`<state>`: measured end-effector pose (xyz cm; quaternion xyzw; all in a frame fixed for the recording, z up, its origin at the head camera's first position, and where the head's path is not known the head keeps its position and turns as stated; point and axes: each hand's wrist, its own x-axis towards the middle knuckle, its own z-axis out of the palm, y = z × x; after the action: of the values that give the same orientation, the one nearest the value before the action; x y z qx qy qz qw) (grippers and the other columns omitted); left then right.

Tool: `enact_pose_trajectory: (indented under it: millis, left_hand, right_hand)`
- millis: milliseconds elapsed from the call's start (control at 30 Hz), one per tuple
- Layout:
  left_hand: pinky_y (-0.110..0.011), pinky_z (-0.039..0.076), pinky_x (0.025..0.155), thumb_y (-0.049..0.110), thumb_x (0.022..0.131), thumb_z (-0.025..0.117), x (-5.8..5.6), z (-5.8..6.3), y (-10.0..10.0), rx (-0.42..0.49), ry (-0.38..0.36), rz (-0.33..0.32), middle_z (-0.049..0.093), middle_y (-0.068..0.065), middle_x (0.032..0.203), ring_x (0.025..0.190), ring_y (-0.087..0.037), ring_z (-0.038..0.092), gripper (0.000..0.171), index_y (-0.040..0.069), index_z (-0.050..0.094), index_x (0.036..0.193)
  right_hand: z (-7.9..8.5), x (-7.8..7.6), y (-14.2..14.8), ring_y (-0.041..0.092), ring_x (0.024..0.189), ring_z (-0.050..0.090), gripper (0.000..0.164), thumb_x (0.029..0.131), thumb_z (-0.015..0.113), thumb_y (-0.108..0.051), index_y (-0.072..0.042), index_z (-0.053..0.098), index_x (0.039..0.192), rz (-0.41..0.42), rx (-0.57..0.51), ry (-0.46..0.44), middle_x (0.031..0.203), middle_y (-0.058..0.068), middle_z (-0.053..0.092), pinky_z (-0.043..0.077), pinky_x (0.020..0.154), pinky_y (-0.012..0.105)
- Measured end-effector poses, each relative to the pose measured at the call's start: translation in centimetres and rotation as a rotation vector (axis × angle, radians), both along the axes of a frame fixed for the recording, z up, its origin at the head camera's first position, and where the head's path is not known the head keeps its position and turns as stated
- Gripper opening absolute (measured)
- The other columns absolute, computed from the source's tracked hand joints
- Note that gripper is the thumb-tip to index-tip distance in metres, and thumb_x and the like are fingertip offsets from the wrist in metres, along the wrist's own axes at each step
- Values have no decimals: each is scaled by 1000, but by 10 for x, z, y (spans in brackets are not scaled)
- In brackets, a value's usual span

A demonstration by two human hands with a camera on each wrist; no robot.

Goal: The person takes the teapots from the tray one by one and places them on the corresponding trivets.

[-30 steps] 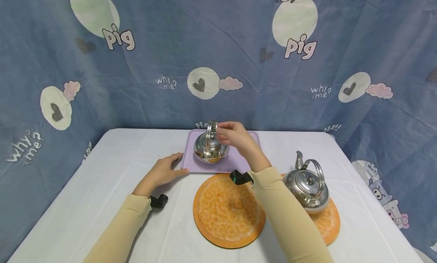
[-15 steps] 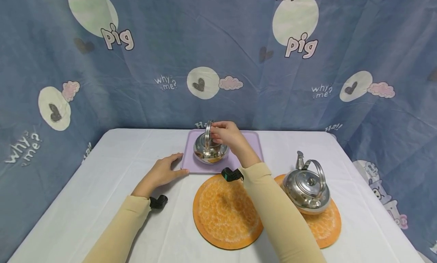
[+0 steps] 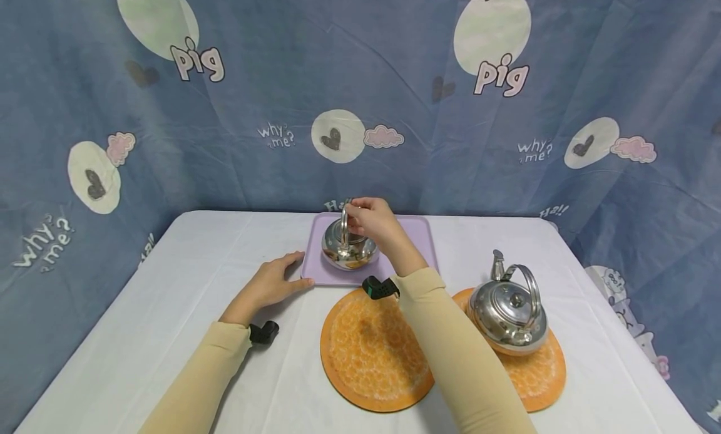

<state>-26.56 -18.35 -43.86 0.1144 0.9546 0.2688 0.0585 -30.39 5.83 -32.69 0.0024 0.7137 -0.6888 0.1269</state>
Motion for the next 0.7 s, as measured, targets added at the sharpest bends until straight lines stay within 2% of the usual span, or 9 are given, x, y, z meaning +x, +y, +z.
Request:
enact_pose_trajectory:
  millis: [133,433,700]
  left_hand:
    - [-61,33,117,50,89,70,-1,-1,0,0,3,1,41,-24,154,143,-47,37,82,7,40,152]
    - [-61,32,117,50,89,70,-1,-1,-1,5,6,4,42,-24,154,143,-47,37,82,7,40,152]
    - [-61,32,117,50,89,70,0,-1,-1,10,3,-1,41,-24,154,143,-46,37,83,7,39,152]
  right_hand:
    - [0,0,-1,12,80,58,41,102,57,-17,2,51,137,1,1,6,102,6,58,55,74,24]
    - [3,4,-4,12,79,57,39,102,55,-14,5,53,136,14,51,52,97,5,59,54,72,22]
    - [4,7,-3,12,77,58,37,102,56,-12,5,54,134,17,49,57,95,5,60,54,69,21]
